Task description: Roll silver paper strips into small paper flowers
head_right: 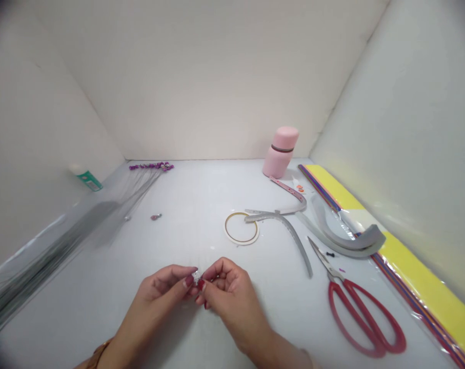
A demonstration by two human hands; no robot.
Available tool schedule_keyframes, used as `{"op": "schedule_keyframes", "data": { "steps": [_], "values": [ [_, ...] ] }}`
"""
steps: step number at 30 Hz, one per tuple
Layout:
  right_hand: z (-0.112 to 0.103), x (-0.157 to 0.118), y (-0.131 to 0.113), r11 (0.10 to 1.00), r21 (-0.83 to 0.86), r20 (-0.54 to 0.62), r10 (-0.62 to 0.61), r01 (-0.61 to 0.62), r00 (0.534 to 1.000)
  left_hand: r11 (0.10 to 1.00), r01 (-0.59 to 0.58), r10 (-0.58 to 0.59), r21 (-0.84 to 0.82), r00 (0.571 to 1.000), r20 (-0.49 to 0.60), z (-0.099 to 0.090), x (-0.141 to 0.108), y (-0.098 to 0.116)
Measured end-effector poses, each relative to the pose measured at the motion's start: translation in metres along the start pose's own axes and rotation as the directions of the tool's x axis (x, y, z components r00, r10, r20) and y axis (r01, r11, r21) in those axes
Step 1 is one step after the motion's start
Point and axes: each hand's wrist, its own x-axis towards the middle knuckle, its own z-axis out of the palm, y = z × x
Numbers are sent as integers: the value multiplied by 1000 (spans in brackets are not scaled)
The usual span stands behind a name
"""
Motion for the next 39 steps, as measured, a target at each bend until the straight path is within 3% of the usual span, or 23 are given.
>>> {"op": "schedule_keyframes", "data": {
  "steps": [12, 19, 32, 39],
  "values": [
    [-1, 2, 3, 993, 109, 68, -52, 44, 996, 1000, -8, 8, -9, 1000, -1, 0, 1, -1],
    [-3, 2, 7, 996, 68, 46, -64, 61, 997, 999, 16, -16, -32, 1000, 5, 2, 0, 1],
    [-1, 3, 7, 993, 105, 7, -54, 53, 999, 997, -75, 74, 9, 996, 56, 6, -3, 2],
    [0, 1, 3, 992, 102, 81, -77, 69, 994, 1000, 7, -8, -21, 999, -50, 2, 0, 3]
  ]
}}
